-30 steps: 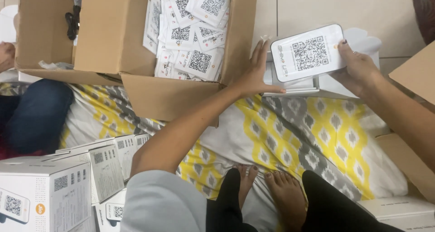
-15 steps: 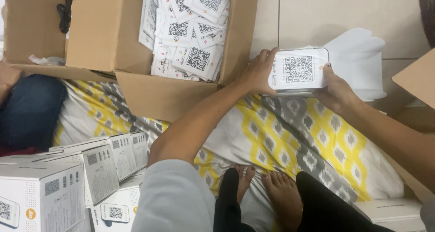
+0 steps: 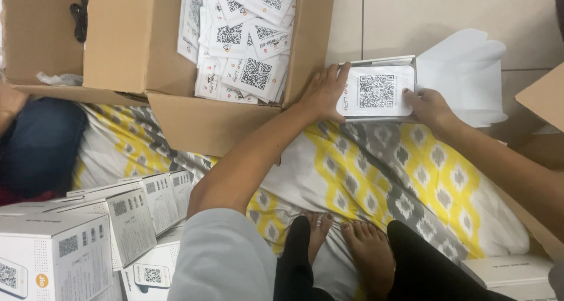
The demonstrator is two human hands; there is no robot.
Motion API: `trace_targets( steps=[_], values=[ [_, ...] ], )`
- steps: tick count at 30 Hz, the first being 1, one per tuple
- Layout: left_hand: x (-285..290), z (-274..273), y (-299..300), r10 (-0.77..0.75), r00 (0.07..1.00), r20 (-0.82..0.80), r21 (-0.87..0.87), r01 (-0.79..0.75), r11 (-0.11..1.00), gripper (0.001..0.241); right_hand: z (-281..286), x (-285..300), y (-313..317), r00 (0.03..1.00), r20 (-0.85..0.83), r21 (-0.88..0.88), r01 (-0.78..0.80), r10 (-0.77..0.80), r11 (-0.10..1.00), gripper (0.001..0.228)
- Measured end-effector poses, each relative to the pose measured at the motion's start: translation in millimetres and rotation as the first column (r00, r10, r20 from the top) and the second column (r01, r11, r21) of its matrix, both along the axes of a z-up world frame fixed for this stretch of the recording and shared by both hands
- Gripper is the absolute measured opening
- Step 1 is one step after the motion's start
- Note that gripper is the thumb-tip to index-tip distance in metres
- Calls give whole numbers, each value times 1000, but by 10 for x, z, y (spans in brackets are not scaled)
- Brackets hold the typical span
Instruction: The person packs electronic devices into retail boxes.
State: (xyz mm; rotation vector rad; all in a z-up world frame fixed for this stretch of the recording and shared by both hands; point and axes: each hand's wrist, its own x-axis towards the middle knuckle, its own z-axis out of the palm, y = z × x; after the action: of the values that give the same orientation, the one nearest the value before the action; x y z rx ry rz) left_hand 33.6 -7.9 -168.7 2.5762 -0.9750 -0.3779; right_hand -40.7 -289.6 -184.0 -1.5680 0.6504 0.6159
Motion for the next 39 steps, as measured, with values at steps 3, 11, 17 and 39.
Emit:
trace_targets(
  steps=[3,11,17,39],
  values=[
    [-32,-76,-57,46,999,-22,-37,-46,998,139,-240,-15,5,955,196,-476,-105,222,873,48],
    [-207,-356,-170,227,970,-81,-236,-240,942,148,645,-156,473,831,-97,-942,-254,548,218,64],
    [-356,-559,-214,182,976,-116,-160,-200,967,147,266,-172,159,426,177,-949,-166,887,269,99],
    [-144,-690,-217,85,995,59,95,-90,991,142,276,-156,355,360,-107,-955,-297,927,5,121]
  ],
)
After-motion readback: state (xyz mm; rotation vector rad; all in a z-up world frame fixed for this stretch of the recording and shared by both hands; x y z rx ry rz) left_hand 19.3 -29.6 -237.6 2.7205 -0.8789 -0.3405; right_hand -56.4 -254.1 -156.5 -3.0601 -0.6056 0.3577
